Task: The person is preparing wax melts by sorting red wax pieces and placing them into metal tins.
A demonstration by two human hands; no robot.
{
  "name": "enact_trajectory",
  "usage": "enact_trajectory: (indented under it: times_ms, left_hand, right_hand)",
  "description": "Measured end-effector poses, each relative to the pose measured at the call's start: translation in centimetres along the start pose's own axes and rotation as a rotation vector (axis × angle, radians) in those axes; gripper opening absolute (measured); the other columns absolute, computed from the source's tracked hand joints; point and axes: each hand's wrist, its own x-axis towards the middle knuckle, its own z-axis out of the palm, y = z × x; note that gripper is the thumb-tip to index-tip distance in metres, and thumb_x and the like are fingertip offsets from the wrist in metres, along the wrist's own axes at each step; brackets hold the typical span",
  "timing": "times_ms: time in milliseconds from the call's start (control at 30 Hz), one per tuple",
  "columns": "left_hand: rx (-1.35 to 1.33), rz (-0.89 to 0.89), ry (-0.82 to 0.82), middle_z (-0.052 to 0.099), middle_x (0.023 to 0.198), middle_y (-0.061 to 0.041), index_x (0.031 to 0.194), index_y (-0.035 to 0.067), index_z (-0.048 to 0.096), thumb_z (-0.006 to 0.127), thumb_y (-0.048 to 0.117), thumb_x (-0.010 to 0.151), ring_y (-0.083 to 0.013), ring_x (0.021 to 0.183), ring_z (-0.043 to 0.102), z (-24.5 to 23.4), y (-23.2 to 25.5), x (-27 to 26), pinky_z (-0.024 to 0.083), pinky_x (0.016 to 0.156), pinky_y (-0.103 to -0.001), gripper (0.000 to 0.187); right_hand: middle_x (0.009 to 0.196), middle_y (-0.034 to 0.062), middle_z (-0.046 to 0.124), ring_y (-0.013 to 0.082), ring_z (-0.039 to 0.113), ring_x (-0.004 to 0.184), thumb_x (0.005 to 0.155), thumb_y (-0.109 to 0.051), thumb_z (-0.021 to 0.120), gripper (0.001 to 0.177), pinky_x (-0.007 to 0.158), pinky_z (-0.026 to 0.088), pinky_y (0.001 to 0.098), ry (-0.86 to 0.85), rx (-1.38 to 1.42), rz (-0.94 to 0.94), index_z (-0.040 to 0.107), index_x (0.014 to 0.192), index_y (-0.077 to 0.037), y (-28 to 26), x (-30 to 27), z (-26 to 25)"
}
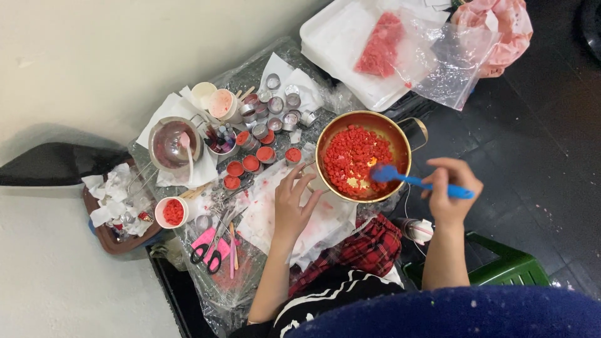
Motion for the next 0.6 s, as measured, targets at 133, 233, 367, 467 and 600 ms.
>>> enact_trajectory:
  times_ms: [133,233,367,467,600]
  left_hand:
    - [-0.041,-0.045,-0.067,0.059,0.147,-0.007,0.118,0.016,0.071,0.078,0.034,0.09,-0.0284,0.127,0.061,0.3,-0.4,-0.4,0.044,0.108,-0.047,0.034]
    - [-0.031,-0.024,-0.047,0.058,0.147,-0.007,0.116,0.015,0.07,0.078,0.034,0.09,-0.0306,0.13,0.059,0.1,-0.2,-0.6,0.044,0.108,-0.046,0.033]
    - [-0.089,-0.015,-0.059,0.058,0.148,-0.007,0.109,0.014,0.072,0.081,0.035,0.085,-0.0278,0.122,0.062,-0.1,-0.3,-0.6,0.044,0.107,-0.044,0.033]
    - [-0.12,-0.065,-0.103,0.06,0.149,-0.004,0.108,0.014,0.073,0.082,0.035,0.084,-0.0247,0.114,0.065,-0.1,-0.2,-0.6,0.045,0.104,-0.043,0.033]
    - [-0.145,-0.092,-0.135,0.06,0.15,-0.001,0.107,0.014,0.072,0.082,0.033,0.083,-0.0226,0.111,0.066,-0.1,0.0,-0.5,0.045,0.102,-0.041,0.032]
  right_hand:
    - [0.072,0.0088,0.071,0.0137,0.067,0.054,0.098,-0.008,0.063,0.014,0.047,0.051,0.0236,-0.253,-0.092,-0.1,0.074,0.106,-0.001,-0.9,-0.5,1.2]
    - [0.086,0.0135,0.071,0.017,0.07,0.071,0.1,-0.01,0.066,0.018,0.059,0.055,0.0245,-0.48,-0.056,-0.334,0.069,0.112,0.002,-3.2,-0.2,1.8]
    - [0.087,0.0107,0.07,0.0159,0.072,0.075,0.111,-0.011,0.056,0.018,0.065,0.06,0.0262,-0.191,0.019,-0.192,0.067,0.115,0.002,-0.5,0.7,-0.2]
    - [0.079,0.0087,0.068,0.0141,0.067,0.064,0.114,-0.015,0.053,0.023,0.057,0.056,0.025,-0.032,0.029,-0.12,0.066,0.113,0.003,0.7,0.5,-0.8]
    - [0.08,0.008,0.07,0.0133,0.068,0.062,0.111,-0.02,0.05,0.028,0.057,0.054,0.0237,-0.222,-0.035,-0.188,0.067,0.112,0.002,0.5,0.5,0.0]
